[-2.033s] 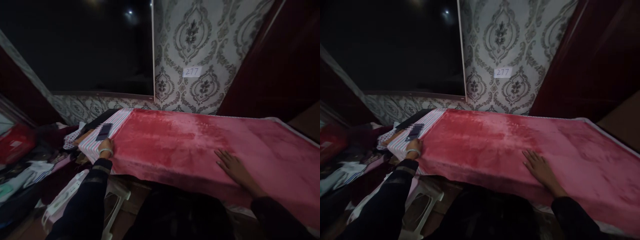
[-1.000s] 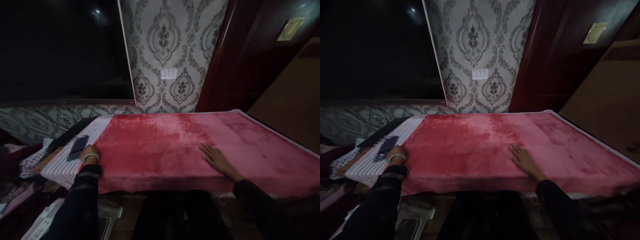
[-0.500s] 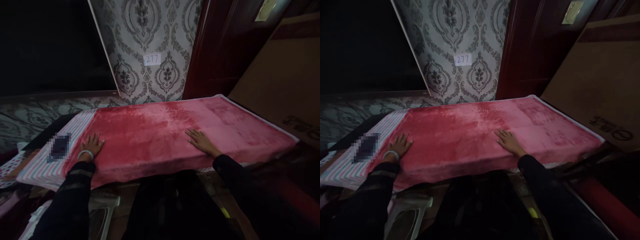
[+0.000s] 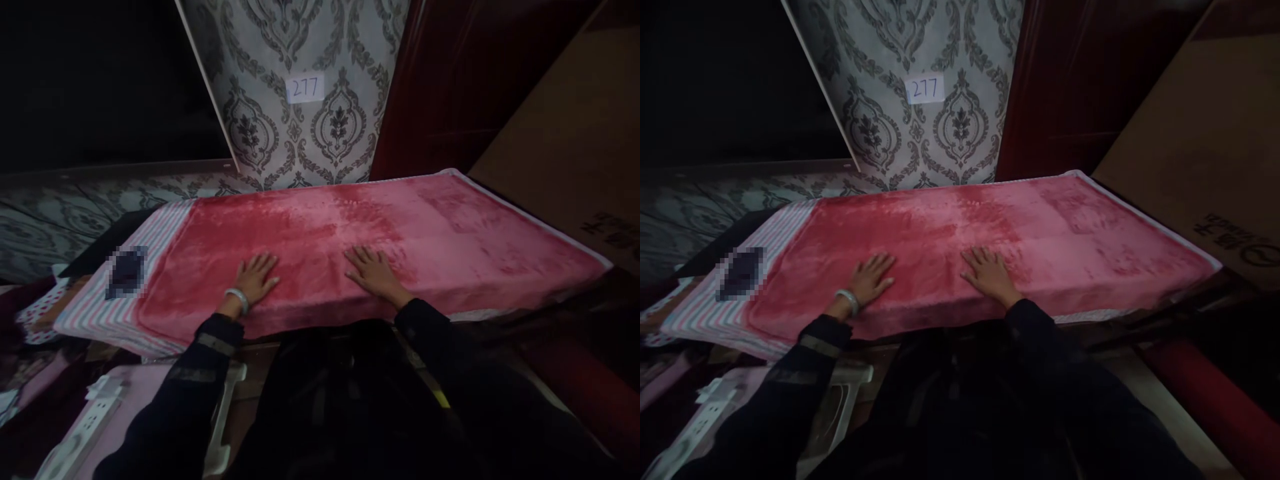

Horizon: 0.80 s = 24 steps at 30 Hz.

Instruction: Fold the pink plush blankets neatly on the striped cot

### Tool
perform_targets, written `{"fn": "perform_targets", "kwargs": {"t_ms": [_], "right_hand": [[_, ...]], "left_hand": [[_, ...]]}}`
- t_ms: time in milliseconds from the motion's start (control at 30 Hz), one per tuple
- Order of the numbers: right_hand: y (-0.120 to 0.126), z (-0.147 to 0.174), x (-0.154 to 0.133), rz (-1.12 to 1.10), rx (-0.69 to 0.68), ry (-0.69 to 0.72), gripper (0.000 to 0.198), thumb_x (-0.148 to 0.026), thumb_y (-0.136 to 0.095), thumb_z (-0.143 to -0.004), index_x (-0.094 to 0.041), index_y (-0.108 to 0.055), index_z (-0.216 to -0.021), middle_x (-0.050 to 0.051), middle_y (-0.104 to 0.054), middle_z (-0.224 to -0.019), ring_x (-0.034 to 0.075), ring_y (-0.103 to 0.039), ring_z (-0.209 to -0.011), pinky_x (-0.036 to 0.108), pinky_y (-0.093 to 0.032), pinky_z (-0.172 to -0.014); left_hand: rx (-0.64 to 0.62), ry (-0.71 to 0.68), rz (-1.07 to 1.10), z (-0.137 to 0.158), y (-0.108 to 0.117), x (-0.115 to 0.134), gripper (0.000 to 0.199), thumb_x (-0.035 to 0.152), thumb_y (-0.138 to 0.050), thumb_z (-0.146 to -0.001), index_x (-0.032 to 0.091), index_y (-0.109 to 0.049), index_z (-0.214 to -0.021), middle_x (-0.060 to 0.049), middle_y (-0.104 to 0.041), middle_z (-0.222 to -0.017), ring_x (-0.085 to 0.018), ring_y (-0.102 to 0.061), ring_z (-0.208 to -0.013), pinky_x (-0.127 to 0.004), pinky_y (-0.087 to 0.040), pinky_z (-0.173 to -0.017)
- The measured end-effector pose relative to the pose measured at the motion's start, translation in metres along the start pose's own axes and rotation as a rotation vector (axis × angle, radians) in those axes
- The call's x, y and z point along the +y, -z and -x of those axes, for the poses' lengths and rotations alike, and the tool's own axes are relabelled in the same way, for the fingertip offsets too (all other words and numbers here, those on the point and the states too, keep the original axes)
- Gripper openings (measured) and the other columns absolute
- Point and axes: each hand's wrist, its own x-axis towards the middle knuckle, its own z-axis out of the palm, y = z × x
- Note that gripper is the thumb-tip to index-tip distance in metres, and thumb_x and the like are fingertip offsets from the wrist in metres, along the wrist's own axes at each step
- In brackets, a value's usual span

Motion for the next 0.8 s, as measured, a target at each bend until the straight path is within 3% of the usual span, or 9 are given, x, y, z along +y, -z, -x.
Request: {"fn": "perform_targets", "kwargs": {"t_ms": [67,133,300,400,500,567,633,733,800], "right_hand": [[-0.001,0.003,-0.011,0.009,0.017,0.019,0.070,-0.067,-0.024,-0.101,-0.030,-0.032,-0.160,0.008,-0.030,-0.165,0.036,-0.024,-0.152,0.064,-0.023,-0.119],[-0.001,0.007,-0.011,0.018,0.027,0.023,0.068,-0.065,-0.024,-0.102,-0.030,-0.032,-0.160,0.007,-0.031,-0.165,0.035,-0.023,-0.152,0.061,-0.024,-0.120],[-0.003,0.032,0.014,0.064,0.040,-0.037,0.062,-0.059,-0.025,-0.104,-0.031,-0.035,-0.158,0.005,-0.032,-0.165,0.032,-0.027,-0.151,0.058,-0.028,-0.119],[0.001,0.052,0.042,0.105,0.042,-0.136,0.059,-0.054,-0.024,-0.104,-0.032,-0.037,-0.157,0.005,-0.031,-0.165,0.032,-0.026,-0.151,0.062,-0.028,-0.116],[0.010,0.065,0.069,0.126,0.020,-0.340,0.060,-0.054,-0.023,-0.104,-0.029,-0.039,-0.156,0.008,-0.031,-0.165,0.036,-0.026,-0.151,0.068,-0.029,-0.112],[0.016,0.065,0.074,0.125,0.023,-0.465,0.062,-0.053,-0.022,-0.104,-0.025,-0.039,-0.157,0.013,-0.032,-0.164,0.039,-0.026,-0.150,0.071,-0.030,-0.110],[0.021,0.058,0.067,0.109,0.017,-0.471,0.063,-0.052,-0.023,-0.104,-0.023,-0.036,-0.158,0.015,-0.030,-0.165,0.039,-0.025,-0.151,0.069,-0.030,-0.111],[0.024,0.042,0.052,0.070,-0.050,-0.267,0.059,-0.052,-0.027,-0.105,-0.030,-0.033,-0.159,0.007,-0.025,-0.167,0.033,-0.020,-0.153,0.063,-0.025,-0.117],[0.026,0.038,0.059,0.069,-0.066,-0.187,0.059,-0.053,-0.029,-0.104,-0.032,-0.033,-0.159,0.005,-0.025,-0.167,0.030,-0.021,-0.154,0.060,-0.024,-0.119]], "left_hand": [[-0.016,-0.020,-0.004,0.003,-0.006,0.016,0.066,0.054,-0.032,-0.101,0.028,-0.024,-0.161,-0.005,-0.019,-0.170,-0.030,-0.013,-0.157,-0.058,-0.014,-0.124],[0.000,0.037,-0.009,0.007,-0.009,0.016,0.066,0.053,-0.032,-0.101,0.027,-0.024,-0.162,-0.005,-0.020,-0.170,-0.030,-0.014,-0.157,-0.058,-0.015,-0.123],[0.005,0.194,-0.043,0.028,-0.010,-0.020,0.066,0.050,-0.032,-0.100,0.024,-0.026,-0.161,-0.007,-0.020,-0.169,-0.031,-0.015,-0.156,-0.061,-0.017,-0.122],[0.031,0.309,-0.047,0.046,-0.008,-0.040,0.066,0.047,-0.030,-0.099,0.022,-0.028,-0.161,-0.010,-0.023,-0.168,-0.033,-0.018,-0.156,-0.064,-0.017,-0.121],[0.052,0.434,-0.006,0.058,-0.002,-0.046,0.067,0.048,-0.029,-0.099,0.018,-0.030,-0.160,-0.015,-0.022,-0.168,-0.037,-0.019,-0.155,-0.069,-0.017,-0.118],[0.083,0.489,0.036,0.056,0.003,-0.039,0.069,0.051,-0.025,-0.100,0.014,-0.033,-0.158,-0.019,-0.022,-0.168,-0.039,-0.020,-0.154,-0.072,-0.019,-0.116],[0.120,0.465,0.073,0.047,0.008,-0.022,0.069,0.052,-0.022,-0.101,0.012,-0.036,-0.156,-0.020,-0.022,-0.167,-0.039,-0.019,-0.154,-0.073,-0.019,-0.115],[0.120,0.325,0.086,0.028,0.009,0.011,0.067,0.049,-0.025,-0.101,0.015,-0.033,-0.158,-0.017,-0.019,-0.169,-0.037,-0.016,-0.155,-0.070,-0.016,-0.118],[0.097,0.276,0.071,0.019,0.006,0.027,0.067,0.047,-0.029,-0.099,0.018,-0.032,-0.159,-0.015,-0.020,-0.169,-0.037,-0.017,-0.155,-0.068,-0.016,-0.119]]}}
